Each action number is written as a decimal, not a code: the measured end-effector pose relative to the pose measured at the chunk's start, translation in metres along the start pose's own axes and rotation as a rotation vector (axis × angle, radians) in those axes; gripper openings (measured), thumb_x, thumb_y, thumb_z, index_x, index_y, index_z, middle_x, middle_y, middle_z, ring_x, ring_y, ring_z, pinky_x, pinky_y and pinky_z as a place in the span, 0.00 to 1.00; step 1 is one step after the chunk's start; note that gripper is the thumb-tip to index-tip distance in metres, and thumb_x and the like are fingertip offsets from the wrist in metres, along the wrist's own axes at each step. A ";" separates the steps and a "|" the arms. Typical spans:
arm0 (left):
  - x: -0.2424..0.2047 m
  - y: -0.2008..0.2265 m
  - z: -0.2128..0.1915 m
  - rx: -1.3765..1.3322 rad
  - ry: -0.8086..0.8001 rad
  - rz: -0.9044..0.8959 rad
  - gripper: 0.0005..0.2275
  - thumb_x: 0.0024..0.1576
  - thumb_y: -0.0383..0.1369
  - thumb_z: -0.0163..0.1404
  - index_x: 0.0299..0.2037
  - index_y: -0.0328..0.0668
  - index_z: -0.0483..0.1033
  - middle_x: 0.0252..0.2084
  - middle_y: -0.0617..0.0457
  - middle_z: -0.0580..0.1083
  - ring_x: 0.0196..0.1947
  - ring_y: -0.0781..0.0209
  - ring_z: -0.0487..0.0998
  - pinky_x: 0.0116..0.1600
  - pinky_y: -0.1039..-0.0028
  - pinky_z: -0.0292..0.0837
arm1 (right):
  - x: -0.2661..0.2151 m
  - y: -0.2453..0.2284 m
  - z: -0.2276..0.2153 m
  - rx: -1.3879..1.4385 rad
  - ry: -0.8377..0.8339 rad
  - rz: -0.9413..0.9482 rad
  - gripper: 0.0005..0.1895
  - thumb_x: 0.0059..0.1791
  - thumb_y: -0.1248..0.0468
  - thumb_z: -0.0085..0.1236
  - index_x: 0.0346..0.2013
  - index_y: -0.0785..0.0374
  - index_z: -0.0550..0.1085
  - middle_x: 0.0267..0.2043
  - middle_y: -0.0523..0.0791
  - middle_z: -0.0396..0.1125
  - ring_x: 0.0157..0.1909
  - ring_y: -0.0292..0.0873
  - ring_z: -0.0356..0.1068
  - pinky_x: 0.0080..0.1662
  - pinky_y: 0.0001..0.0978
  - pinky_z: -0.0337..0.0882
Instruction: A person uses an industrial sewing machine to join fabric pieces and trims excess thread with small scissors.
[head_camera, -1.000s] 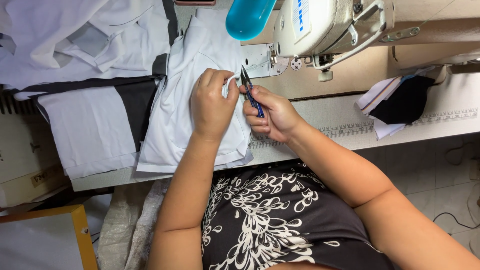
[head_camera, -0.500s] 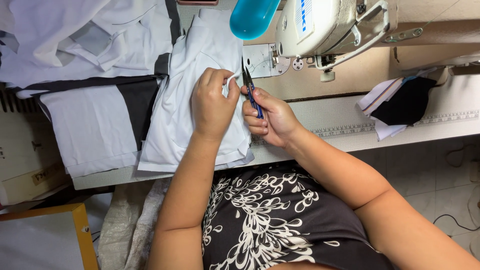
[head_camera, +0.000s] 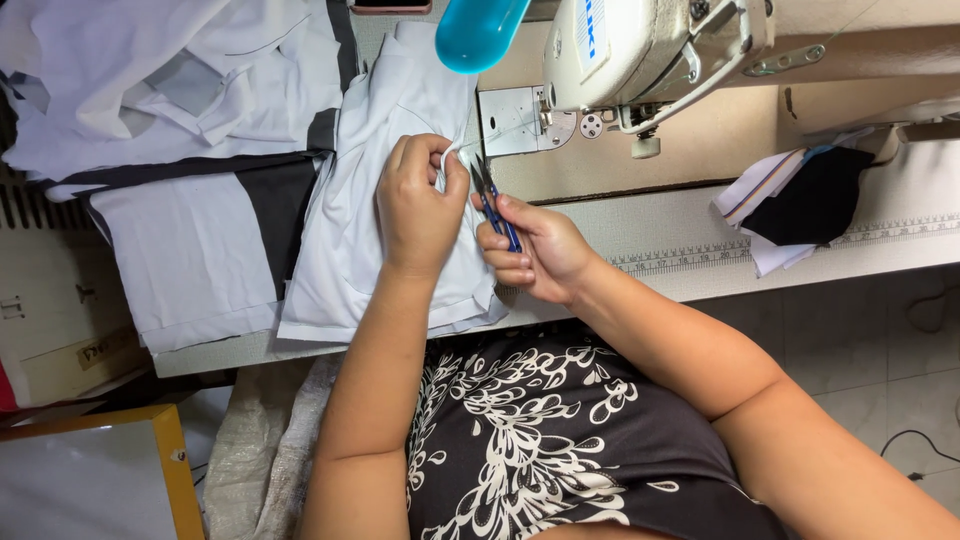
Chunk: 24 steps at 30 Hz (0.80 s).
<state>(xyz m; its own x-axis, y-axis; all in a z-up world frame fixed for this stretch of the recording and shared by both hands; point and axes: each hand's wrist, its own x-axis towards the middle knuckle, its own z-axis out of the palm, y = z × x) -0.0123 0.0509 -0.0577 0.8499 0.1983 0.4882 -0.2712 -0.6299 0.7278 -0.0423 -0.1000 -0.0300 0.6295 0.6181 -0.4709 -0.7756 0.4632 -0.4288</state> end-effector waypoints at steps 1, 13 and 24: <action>0.000 0.000 0.001 0.003 0.000 0.000 0.04 0.48 0.26 0.51 0.30 0.44 0.69 0.23 0.57 0.65 0.21 0.62 0.69 0.29 0.74 0.69 | 0.003 -0.002 0.000 0.004 -0.004 -0.016 0.10 0.55 0.57 0.29 0.45 0.57 0.58 0.23 0.38 0.47 0.15 0.27 0.46 0.14 0.14 0.51; 0.001 0.003 -0.002 -0.032 0.014 -0.020 0.04 0.48 0.25 0.50 0.29 0.43 0.69 0.22 0.55 0.65 0.21 0.59 0.69 0.28 0.73 0.68 | 0.019 -0.009 -0.006 -0.008 -0.042 -0.074 0.08 0.55 0.59 0.28 0.44 0.57 0.57 0.23 0.38 0.46 0.15 0.27 0.46 0.13 0.13 0.51; 0.000 -0.001 -0.007 -0.186 0.158 -0.187 0.03 0.51 0.23 0.46 0.33 0.40 0.68 0.23 0.53 0.64 0.21 0.62 0.67 0.25 0.78 0.68 | -0.036 -0.017 -0.033 -0.838 0.013 -0.200 0.17 0.54 0.61 0.35 0.56 0.64 0.57 0.21 0.43 0.56 0.14 0.32 0.54 0.14 0.18 0.54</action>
<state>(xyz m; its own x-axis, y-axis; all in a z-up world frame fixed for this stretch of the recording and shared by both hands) -0.0154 0.0566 -0.0549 0.8162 0.4211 0.3955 -0.2070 -0.4260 0.8807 -0.0501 -0.1507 -0.0314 0.7550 0.5655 -0.3320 -0.3623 -0.0623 -0.9300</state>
